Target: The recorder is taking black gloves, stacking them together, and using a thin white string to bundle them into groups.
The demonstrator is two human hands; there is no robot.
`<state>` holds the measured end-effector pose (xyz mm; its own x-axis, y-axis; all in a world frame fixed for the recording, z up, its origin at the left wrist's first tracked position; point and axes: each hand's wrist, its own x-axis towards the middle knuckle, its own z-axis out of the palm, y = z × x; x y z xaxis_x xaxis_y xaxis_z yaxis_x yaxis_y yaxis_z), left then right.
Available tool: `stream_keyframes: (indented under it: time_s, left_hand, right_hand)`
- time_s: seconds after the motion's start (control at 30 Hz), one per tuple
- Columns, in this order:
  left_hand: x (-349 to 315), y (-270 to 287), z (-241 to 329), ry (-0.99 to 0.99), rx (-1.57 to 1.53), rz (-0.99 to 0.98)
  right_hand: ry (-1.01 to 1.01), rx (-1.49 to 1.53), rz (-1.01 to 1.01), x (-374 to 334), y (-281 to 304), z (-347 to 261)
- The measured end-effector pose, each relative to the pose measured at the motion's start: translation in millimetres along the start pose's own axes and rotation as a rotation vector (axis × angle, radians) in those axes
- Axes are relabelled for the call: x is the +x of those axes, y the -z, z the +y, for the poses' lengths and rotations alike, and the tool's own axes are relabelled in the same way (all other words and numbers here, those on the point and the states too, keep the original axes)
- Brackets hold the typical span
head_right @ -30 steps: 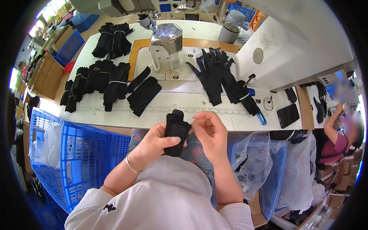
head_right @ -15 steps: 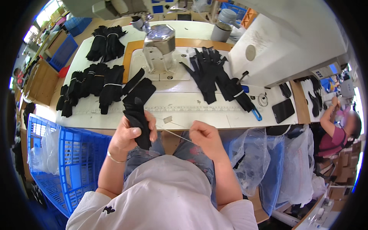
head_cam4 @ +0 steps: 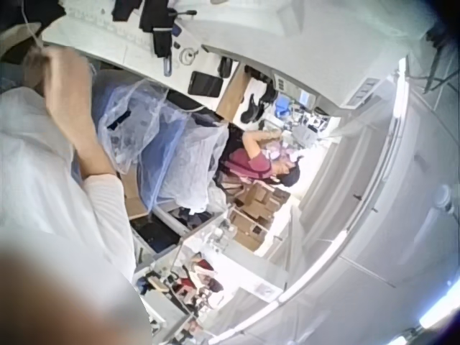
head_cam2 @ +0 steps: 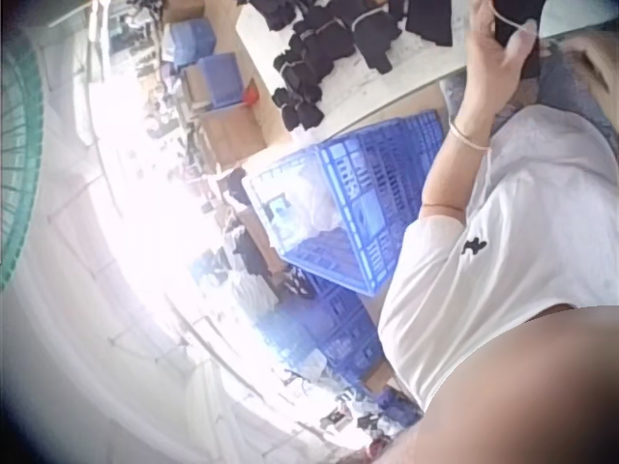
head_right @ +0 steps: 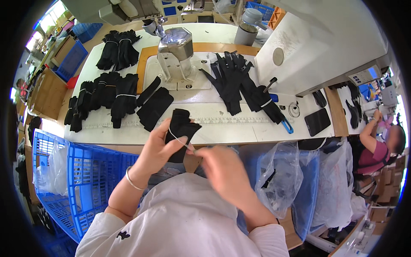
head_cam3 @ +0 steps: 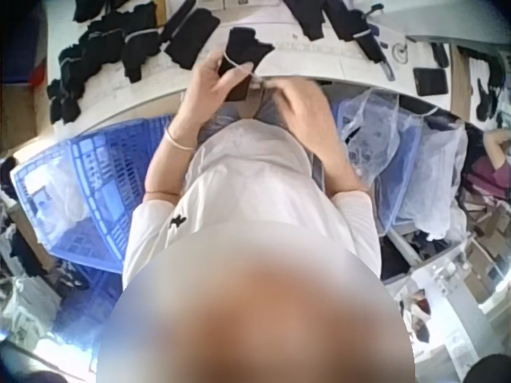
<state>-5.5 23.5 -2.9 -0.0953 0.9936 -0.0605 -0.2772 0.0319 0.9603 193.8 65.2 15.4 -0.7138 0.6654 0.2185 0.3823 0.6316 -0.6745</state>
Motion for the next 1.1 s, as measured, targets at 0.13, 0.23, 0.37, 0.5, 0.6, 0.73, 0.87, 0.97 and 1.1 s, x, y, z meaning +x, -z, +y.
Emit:
stream_keyframes:
  time_s: [0.13,0.23,0.37,0.5,0.6,0.73,0.87,0.97,1.1]
  left_hand:
    - [-10.6,-3.8,1.0,0.258,-0.254,-0.176]
    - [-10.1,-14.4,-2.2,0.19,-0.308,-0.219]
    - [-2.4,-16.2,-15.4,0.128,-0.517,-0.027]
    - [1.5,-2.8,-19.5,0.226,-0.718,0.116]
    - [-10.3,-7.5,-23.5,0.072,-0.821,-0.029]
    - [-10.1,-9.6,-31.0,-0.103,-0.533,-0.213]
    - [-9.1,8.7,-7.4,-0.37,0.556,-0.152]
    - [-9.9,6.5,-0.7,-0.649,1.243,-0.076]
    - [-14.2,-11.9,-24.6,-0.552,1.154,0.051]
  right_hand:
    - [0.071,-0.299,0.654,3.3,-21.0,41.5]
    - [-0.137,0.183,0.781,6.2,-37.3,34.5]
    - [0.211,-0.115,0.538,18.8,-22.2,16.7]
    - [0.364,-0.017,0.239,-3.2,-14.0,28.6]
    - [0.051,1.559,0.351,-20.0,-27.1,41.8]
    - [-0.321,2.339,0.063,-9.7,-24.3,30.7]
    - [-0.225,1.687,-0.264,-3.6,-10.6,38.1]
    - [-0.31,1.224,-0.322,-9.4,0.8,25.2]
    - [-0.204,0.771,-0.371,-5.0,-4.0,-8.7]
